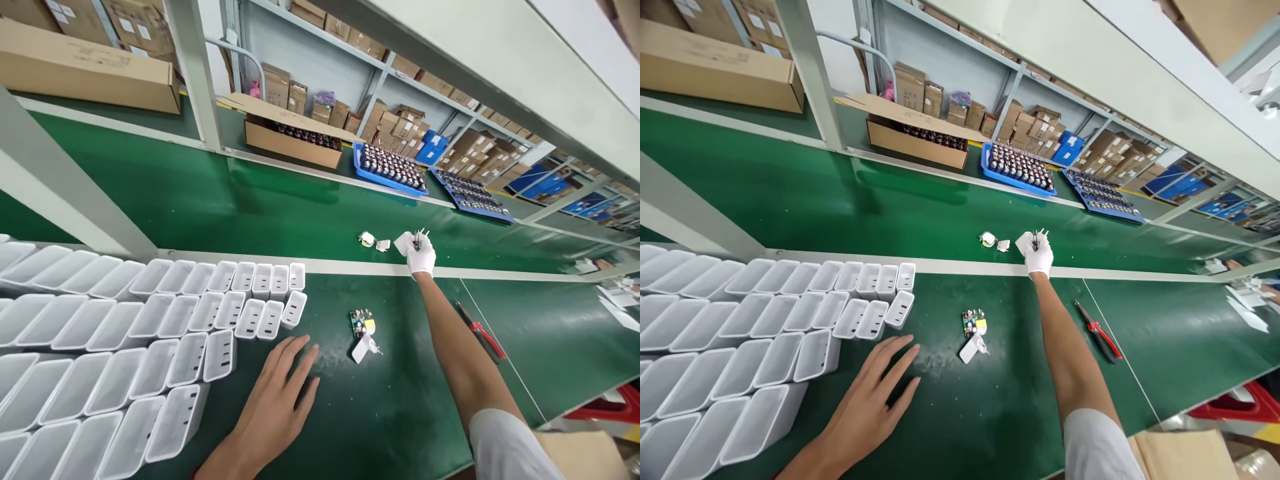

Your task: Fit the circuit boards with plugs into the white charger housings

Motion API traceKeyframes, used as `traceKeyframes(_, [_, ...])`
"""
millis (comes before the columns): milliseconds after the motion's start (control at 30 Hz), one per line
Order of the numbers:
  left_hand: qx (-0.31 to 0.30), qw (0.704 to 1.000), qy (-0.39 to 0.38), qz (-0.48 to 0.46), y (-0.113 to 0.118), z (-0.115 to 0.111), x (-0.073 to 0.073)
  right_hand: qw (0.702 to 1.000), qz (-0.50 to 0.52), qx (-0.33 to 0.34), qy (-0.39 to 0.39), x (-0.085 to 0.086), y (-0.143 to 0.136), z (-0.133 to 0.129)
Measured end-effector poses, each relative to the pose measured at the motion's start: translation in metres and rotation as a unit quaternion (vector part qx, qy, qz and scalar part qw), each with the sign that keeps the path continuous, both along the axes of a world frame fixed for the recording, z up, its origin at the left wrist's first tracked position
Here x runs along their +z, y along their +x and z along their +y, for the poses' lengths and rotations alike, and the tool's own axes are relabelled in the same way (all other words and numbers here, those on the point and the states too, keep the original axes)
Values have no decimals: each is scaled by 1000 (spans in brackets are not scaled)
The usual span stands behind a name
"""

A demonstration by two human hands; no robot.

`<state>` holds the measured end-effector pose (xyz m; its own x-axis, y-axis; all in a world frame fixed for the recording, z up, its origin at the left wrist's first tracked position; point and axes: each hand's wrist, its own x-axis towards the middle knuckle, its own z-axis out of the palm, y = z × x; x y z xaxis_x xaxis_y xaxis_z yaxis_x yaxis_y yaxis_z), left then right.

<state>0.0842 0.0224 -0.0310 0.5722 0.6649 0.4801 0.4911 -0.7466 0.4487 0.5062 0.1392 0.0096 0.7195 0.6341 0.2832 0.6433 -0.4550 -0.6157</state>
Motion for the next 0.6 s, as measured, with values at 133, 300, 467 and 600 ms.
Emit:
traceKeyframes(133, [95, 994, 46, 19, -2, 6, -2, 996, -50, -27, -72, -6, 17, -3])
traceKeyframes(300, [114, 988, 62, 86, 2, 9, -4, 980, -120, 1, -160, -6, 5, -53])
traceKeyframes(467, [139, 980, 73, 121, 12, 11, -5, 931, -77, 187, -304, 0, -5, -102])
traceKeyframes(600, [147, 981, 77, 99, 15, 15, -5, 918, -117, 193, -326, 14, -9, -80])
